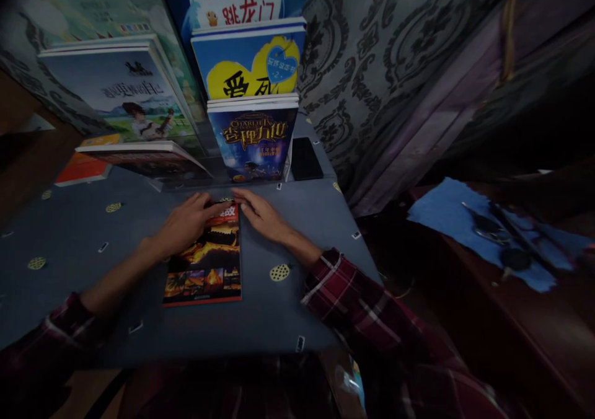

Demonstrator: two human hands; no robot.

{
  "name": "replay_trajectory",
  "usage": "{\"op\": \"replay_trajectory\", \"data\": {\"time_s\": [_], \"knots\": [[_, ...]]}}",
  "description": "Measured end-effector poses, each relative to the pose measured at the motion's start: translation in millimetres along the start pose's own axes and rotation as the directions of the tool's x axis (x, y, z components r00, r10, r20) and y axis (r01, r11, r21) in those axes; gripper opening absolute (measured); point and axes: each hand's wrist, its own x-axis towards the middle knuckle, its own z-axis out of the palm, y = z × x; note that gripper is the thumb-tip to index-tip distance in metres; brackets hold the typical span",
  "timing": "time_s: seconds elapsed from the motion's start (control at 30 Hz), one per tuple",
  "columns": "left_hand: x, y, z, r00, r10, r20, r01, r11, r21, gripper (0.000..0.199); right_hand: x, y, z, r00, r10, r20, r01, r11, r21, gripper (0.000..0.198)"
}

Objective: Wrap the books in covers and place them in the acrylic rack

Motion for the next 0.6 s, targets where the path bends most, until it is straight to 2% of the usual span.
{"op": "replay_trajectory", "data": {"time_s": [0.2,0.5,0.6], "knots": [[9.3,3.7,8.0,0.999,0.02,-0.047,-0.024,0.996,-0.082,0.052,0.3,0.0,0.7,1.0,-0.013,-0.002,0.012,1.0,-0.027,0.041],[4.7,11.4,6.5,1.0,0.017,-0.019,-0.017,1.0,0.016,0.051,-0.3,-1.9,0.4,1.0,-0.003,-0.006,0.002,0.991,-0.131,0.04],[-2.4,17.2,4.2,0.999,0.047,-0.005,-0.047,0.999,-0.018,0.053,-0.5,-1.5,0.6,1.0,-0.03,-0.002,0.029,0.984,-0.177,0.039]]}}
